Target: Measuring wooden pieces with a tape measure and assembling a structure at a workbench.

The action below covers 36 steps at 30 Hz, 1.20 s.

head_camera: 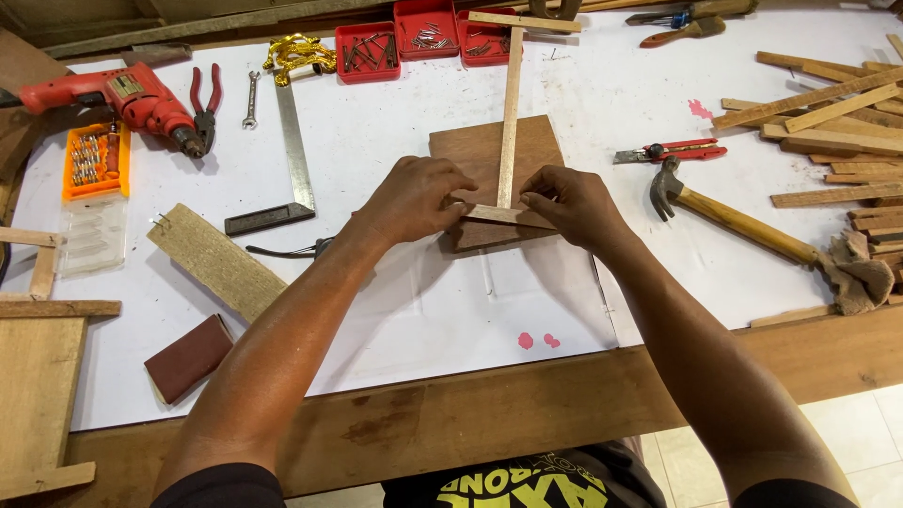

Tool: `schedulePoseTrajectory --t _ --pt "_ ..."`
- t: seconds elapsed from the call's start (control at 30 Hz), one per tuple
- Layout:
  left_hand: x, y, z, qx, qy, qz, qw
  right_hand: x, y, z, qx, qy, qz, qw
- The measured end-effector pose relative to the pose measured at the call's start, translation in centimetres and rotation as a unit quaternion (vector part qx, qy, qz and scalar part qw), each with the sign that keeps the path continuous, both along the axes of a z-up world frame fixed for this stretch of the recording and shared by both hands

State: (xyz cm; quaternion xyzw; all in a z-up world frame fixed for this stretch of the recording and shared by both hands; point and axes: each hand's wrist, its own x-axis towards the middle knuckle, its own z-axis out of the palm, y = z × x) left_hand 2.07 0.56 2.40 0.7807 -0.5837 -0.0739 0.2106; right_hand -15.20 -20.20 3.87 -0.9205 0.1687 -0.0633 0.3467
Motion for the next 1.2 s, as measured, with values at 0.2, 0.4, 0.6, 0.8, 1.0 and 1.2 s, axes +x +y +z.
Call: schedulePoseTrajectory --t 0.2,0.4,0.6,0.8,1.0,1.2 --pt "-3.5 -1.0 -2.1 -0.132 -0.112 0.002 0.985 0.3 1.4 0.3 0.053 0.031 -0.011 0.998" --pt "-4.8 -1.9 -2.7 -0.087 -0.067 0.025 0.994 0.4 1.3 -0.2 0.112 0.012 0.001 0.994" --pt "-4.7 -2.1 -3.4 -0.109 -0.082 0.033 0.990 0.6 2.1 0.5 0.099 0.038 0.004 0.994" --pt "-4.7 -2.2 -3.3 -0.101 -0.053 0.036 0.993 0.8 1.9 -0.3 0.009 0.033 0.021 0.999" --pt "-4.3 -2.5 -3.3 -0.081 -0.045 0.039 0.995 1.5 0.7 -3.4 -0.089 -0.019 0.045 0.995" --pt "-4.2 -2.6 -3.2 -0.082 -0.041 0.036 0.995 2.0 -0.1 -6.0 -0.182 -0.080 0.066 0.978"
